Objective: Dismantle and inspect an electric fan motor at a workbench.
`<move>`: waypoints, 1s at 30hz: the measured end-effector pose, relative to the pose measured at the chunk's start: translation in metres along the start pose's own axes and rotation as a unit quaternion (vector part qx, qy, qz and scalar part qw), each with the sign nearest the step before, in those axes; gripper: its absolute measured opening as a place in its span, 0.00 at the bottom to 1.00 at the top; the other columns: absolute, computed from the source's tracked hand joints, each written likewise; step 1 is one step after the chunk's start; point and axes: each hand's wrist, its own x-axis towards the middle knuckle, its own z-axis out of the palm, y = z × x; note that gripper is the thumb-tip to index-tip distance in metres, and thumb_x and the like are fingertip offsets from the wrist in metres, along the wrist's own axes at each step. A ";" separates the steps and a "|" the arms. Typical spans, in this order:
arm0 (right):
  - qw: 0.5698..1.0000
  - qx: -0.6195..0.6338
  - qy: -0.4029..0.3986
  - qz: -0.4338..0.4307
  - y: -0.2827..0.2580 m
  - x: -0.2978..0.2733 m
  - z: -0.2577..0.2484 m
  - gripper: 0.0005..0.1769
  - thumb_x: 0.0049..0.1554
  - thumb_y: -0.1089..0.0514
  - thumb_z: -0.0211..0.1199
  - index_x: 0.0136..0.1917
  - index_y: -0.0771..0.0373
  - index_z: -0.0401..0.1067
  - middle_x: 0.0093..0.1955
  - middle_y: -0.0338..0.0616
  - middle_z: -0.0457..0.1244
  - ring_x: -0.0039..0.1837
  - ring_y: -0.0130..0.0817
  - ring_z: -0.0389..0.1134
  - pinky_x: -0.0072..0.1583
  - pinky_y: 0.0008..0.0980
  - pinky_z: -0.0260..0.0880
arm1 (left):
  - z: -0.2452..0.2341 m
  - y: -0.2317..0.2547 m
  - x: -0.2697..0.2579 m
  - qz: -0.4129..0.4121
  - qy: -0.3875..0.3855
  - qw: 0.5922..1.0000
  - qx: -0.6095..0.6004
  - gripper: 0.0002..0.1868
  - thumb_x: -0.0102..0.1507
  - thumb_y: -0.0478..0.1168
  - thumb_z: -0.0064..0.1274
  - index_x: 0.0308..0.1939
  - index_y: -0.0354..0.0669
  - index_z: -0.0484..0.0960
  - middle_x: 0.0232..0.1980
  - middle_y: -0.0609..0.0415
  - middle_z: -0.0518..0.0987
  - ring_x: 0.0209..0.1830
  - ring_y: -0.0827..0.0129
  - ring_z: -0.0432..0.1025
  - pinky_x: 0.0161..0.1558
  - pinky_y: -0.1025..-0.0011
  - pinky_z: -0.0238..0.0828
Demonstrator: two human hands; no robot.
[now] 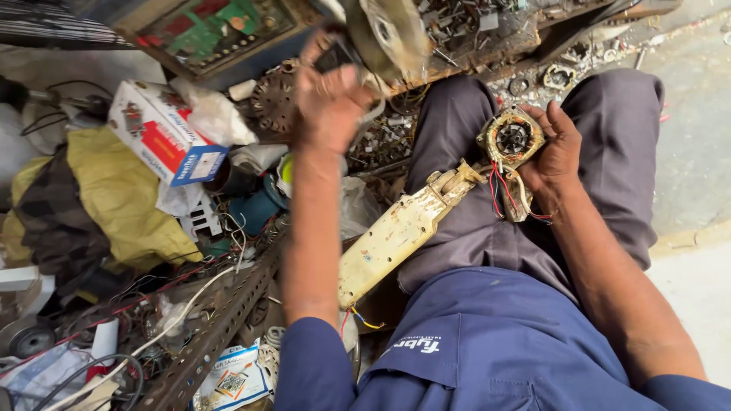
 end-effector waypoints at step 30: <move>0.999 -0.036 0.004 -0.009 -0.001 -0.004 0.012 0.22 0.60 0.43 0.64 0.55 0.64 0.75 0.53 0.52 0.70 0.57 0.44 0.73 0.62 0.47 0.76 | 0.082 -0.039 -0.049 -0.035 -0.190 0.911 -0.365 0.51 0.52 0.42 0.61 0.76 0.26 0.58 0.73 0.36 0.67 0.75 0.50 0.65 0.77 0.57 0.61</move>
